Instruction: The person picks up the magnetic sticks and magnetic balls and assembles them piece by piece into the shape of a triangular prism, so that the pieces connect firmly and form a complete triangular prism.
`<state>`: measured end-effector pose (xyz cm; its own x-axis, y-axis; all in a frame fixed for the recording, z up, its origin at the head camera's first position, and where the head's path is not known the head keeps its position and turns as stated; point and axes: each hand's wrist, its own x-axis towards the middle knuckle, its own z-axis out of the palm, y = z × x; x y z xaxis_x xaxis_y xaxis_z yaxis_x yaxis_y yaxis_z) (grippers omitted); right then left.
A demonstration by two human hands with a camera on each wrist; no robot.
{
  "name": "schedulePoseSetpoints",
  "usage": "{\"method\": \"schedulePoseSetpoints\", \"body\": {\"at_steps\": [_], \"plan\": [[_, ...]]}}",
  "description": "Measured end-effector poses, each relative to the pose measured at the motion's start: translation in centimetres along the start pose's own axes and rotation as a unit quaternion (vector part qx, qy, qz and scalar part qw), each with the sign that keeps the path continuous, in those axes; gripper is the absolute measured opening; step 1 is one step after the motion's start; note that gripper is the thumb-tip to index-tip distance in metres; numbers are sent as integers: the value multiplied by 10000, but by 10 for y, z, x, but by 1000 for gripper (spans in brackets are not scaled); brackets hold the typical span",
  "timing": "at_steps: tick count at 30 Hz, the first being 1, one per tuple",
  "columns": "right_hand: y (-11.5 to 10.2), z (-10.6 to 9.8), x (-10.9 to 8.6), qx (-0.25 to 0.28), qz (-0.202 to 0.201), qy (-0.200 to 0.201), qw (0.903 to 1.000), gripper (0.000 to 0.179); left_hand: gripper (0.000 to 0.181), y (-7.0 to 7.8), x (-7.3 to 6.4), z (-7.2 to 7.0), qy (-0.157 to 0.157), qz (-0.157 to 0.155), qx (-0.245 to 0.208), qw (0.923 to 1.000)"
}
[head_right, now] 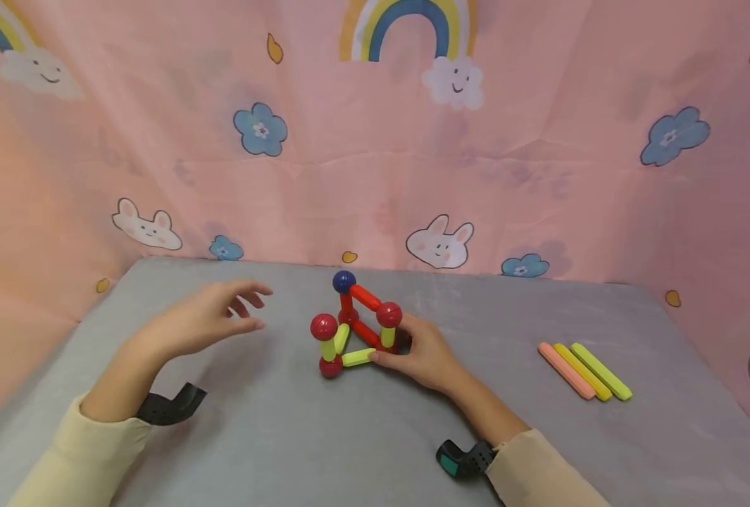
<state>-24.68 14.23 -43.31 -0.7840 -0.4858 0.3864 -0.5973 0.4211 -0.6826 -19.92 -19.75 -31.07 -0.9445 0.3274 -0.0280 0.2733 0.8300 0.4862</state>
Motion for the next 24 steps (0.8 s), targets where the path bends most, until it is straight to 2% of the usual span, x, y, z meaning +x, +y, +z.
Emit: {"method": "schedulePoseSetpoints", "body": {"at_steps": [3, 6, 9, 12, 15, 19, 24], "plan": [[1, -3, -1, -152, -85, -4, 9998, 29, 40, -24, -3, -16, 177, -541, 373, 9977], [0, -3, -1, -194, -136, -71, 9997, 31, 40, -48, -8, -26, 329, -1137, 782, 9899], [-1, -3, 0, -197, -97, -77, 9997, 32, 44, -68, -13, -30, 261, -1718, 1040, 9793], [-3, -2, -1, -202, -2, -31, 9998, 33, 47, -81, -14, -28, 165, -2004, 1198, 9722], [-4, -2, -1, -245, 124, 40, 9996, 33, 45, -88, -13, -24, 149, -2121, 1255, 9690], [-5, -2, 0, -351, 287, 256, 9986, 32, 40, -92, -10, -18, 269, -2135, 1256, 9685], [-4, -2, 1, -447, 454, 560, 9964, 33, 30, -94, -6, -12, 196, -1896, 1219, 9741]]}}
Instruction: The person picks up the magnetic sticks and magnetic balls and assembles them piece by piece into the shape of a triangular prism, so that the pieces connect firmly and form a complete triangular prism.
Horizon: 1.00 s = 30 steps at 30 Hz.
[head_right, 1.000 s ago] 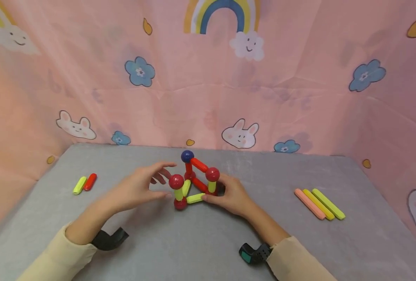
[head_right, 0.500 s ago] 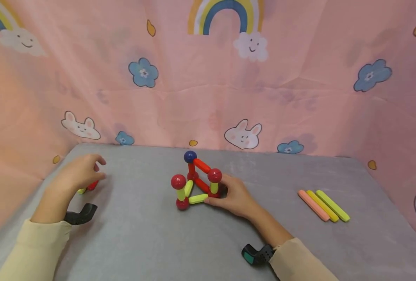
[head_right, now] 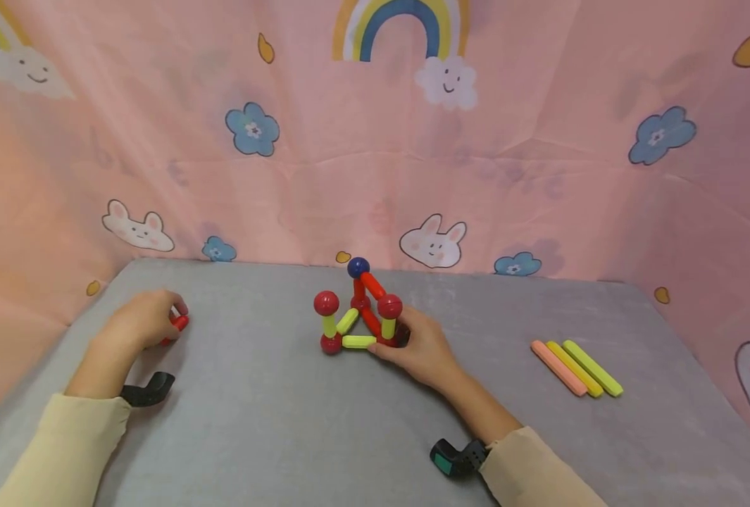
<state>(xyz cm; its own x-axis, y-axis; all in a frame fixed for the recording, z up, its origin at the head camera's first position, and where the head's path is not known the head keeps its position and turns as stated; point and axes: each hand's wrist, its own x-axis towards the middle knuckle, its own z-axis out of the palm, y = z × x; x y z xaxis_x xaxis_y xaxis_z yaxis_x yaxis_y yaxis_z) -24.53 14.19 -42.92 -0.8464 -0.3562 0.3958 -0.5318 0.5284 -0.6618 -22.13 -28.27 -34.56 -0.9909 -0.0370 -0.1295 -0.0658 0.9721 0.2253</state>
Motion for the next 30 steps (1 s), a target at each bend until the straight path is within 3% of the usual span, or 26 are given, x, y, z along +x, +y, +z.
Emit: {"method": "schedulePoseSetpoints", "body": {"at_steps": [6, 11, 14, 21, 26, 30], "plan": [[1, -1, 2, -35, 176, 146, 9997, 34, 27, 6, 5, 4, 40, 802, -181, 9966], [3, -2, 1, 173, 303, -22, 9994, 35, 28, 28, 8, 4, 270, 1784, -739, 9808], [5, -3, 0, 264, 307, -78, 9992, 35, 29, 55, 7, -6, 398, 2346, -916, 9670], [9, -7, 0, 444, 356, -78, 9983, 34, 37, 136, -3, -34, 633, 3247, -1074, 9376], [11, -6, 2, 534, 309, -149, 9980, 33, 36, 180, -5, -35, 620, 3682, -1266, 9190], [12, -4, 2, 594, 208, -165, 9979, 31, 35, 200, -4, -29, 515, 3999, -1564, 9017]]}}
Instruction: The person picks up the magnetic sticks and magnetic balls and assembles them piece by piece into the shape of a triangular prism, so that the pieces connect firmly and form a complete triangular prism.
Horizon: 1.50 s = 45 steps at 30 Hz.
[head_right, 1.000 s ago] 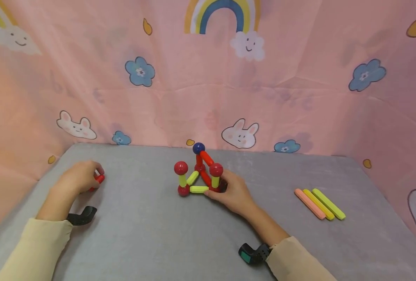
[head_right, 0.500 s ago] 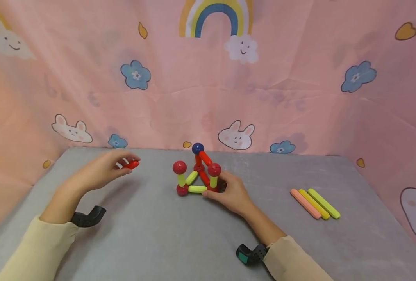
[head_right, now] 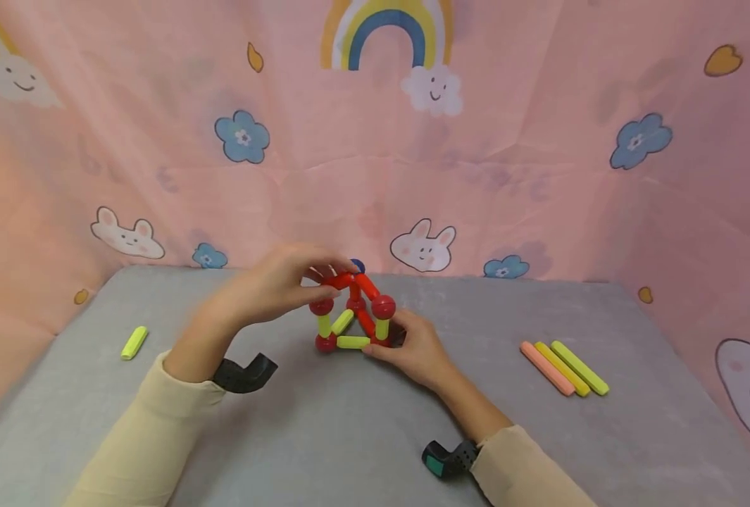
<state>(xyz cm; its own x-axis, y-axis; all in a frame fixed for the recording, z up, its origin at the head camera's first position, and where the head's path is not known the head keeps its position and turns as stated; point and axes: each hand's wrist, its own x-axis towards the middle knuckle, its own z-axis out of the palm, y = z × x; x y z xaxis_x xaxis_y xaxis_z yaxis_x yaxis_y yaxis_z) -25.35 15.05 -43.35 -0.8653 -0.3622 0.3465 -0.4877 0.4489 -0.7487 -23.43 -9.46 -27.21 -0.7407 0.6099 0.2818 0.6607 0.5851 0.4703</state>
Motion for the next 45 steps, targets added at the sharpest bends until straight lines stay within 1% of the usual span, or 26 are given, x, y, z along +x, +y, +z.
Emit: {"method": "schedulePoseSetpoints", "body": {"at_steps": [2, 4, 8, 11, 16, 23, 28, 34, 39, 42, 45], "plan": [[-1, 1, 1, 5, -32, -11, 10000, 30, 35, 1, 4, 6, -10, 103, -88, 9999], [-2, 1, 2, -20, -59, -8, 10000, 31, 35, 0, 5, 10, -30, 139, -23, 9999], [-4, 0, 4, -6, -97, -25, 9999, 31, 35, -4, 7, 18, -202, 6, 203, 9996], [-4, -1, 3, 46, -96, -14, 9999, 30, 34, -7, 9, 22, -310, -59, 216, 9993], [-4, -3, 2, 51, -3, 12, 10000, 31, 33, -8, 12, 26, -307, -35, 147, 9994], [-3, -6, 3, -3, 76, 16, 10000, 34, 29, -11, 16, 33, -378, -225, 105, 9990], [-2, -7, 3, -5, 53, 37, 10000, 36, 27, -13, 17, 37, -349, -196, 74, 9992], [-3, -9, 2, -7, -1, 46, 10000, 36, 26, -15, 19, 37, -381, -159, 29, 9991], [-2, -12, 3, -4, 63, 123, 9999, 33, 28, -20, 16, 30, -467, -425, -217, 9978], [0, -15, 2, -54, 232, 178, 9996, 33, 30, -22, 12, 26, -521, -608, -357, 9961], [3, -18, -3, -112, 406, 108, 9991, 37, 34, -23, 5, 23, -661, -868, -459, 9930]]}}
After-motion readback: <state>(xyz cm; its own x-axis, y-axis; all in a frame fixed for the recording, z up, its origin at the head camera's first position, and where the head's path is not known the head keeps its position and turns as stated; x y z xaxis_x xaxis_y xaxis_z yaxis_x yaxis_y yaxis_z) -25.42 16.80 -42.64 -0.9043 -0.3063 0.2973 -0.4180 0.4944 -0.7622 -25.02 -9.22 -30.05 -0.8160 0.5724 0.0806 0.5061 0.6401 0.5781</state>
